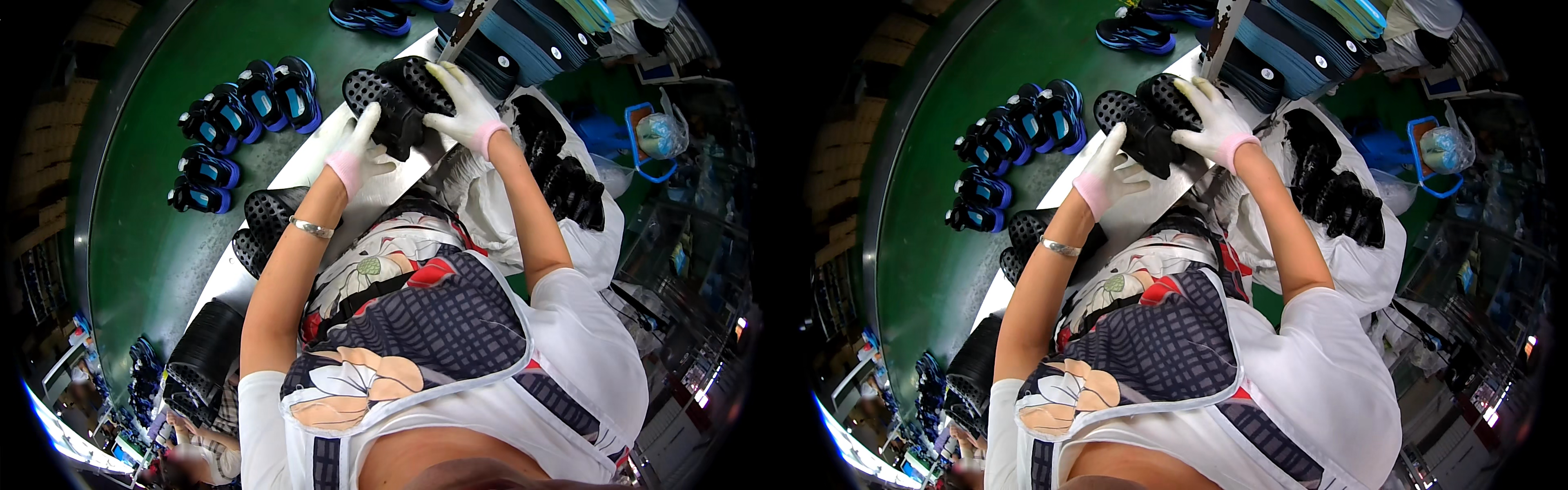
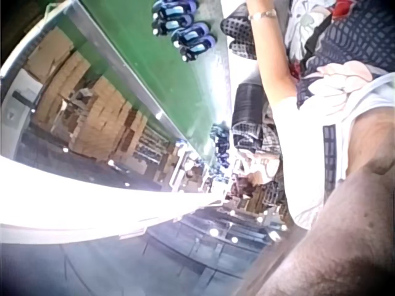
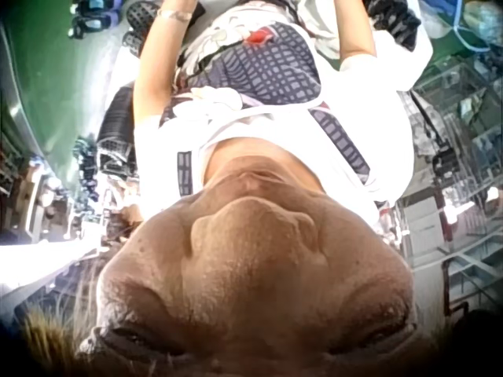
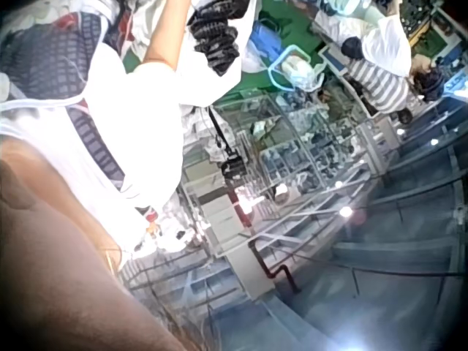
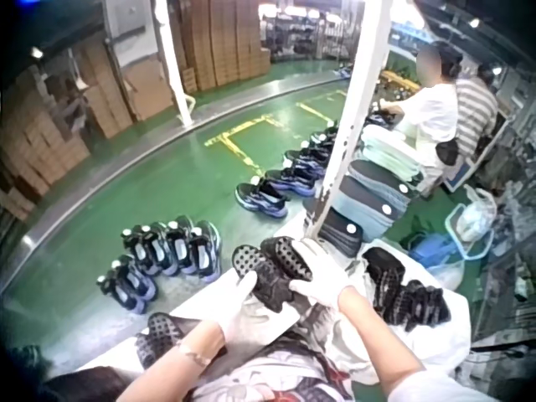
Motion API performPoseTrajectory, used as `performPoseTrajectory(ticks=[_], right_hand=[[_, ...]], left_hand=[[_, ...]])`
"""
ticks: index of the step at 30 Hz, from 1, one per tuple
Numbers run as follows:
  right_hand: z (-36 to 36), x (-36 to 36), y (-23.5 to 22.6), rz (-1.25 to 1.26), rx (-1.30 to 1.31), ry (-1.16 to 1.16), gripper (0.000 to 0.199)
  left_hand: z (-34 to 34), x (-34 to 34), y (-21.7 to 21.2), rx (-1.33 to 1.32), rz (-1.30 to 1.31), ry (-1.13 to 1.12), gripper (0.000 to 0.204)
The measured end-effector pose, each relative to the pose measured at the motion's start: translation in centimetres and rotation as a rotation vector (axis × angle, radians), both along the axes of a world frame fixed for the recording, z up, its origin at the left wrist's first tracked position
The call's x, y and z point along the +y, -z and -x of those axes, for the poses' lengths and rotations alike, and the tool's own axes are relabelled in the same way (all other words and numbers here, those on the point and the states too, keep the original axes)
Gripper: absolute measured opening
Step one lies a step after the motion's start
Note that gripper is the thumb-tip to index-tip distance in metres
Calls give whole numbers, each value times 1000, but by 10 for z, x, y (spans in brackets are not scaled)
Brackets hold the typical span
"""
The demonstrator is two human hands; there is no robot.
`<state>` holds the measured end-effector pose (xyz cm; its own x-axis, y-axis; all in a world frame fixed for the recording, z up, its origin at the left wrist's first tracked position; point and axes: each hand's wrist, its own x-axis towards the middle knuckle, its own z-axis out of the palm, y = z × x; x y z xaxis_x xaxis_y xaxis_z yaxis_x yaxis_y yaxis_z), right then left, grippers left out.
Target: The person picks up shoes from a table, turns them over by hand to check the outsoles and sides, and then places them onto a conveyor belt.
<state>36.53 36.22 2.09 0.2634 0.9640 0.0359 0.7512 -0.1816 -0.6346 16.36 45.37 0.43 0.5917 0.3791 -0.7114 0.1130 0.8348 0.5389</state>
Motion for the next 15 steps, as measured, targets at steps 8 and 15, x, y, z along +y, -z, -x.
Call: performPoseTrajectory(ticks=[8,15], right_hand=[[1,-19,-15,-79,-125,76,67],[23,7,-51,-141,-274,-205,41]], left_hand=[[24,-9,-21,-19,-21,-111,86],[63,-16,-46,-116,-32,-197,74]])
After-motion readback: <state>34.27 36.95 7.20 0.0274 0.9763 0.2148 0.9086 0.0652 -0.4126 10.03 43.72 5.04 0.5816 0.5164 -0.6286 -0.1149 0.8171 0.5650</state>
